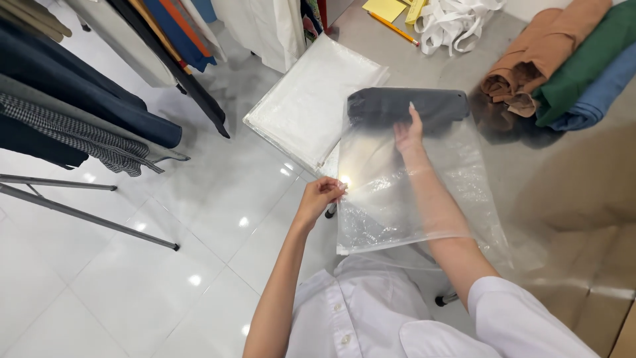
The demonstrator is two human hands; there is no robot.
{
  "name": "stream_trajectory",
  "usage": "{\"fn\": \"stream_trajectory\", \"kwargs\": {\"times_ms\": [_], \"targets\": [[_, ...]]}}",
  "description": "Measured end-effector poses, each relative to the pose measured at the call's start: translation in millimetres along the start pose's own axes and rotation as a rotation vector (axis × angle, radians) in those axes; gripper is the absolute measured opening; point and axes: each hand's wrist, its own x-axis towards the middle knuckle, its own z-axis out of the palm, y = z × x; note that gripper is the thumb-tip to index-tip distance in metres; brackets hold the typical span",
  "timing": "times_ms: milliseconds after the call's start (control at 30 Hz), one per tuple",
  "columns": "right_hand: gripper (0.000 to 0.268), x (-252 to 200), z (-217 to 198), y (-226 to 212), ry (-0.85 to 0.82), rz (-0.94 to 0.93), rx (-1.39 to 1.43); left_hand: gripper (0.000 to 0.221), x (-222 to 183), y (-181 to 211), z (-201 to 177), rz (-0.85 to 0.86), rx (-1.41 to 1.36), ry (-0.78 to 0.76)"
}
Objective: The person writes on a yellow tag attached to a cardboard box using a pencil. They then wrap a folded dark garment in a clear plastic bag and place it inside an empty cardboard box.
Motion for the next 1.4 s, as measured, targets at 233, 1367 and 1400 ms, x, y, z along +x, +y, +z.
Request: {"fn": "stream_trajectory", "kwargs": {"times_ms": [233,1367,1400], "targets": [[0.077,48,-12,20,0.004,-0.136,0.019,0.024,7,-17,-5,-0.05,0.004,0.032],[0.045,-410,-201,61,0.042,0.14,-0.677,0.04,-101,-57,-7,-0.212,0.074,-0.243],[0.054,-419,-168,71,-0.115,0.228,-0.748,0.051,-106,-58,-5,-0.162,0.084,-0.258]]}}
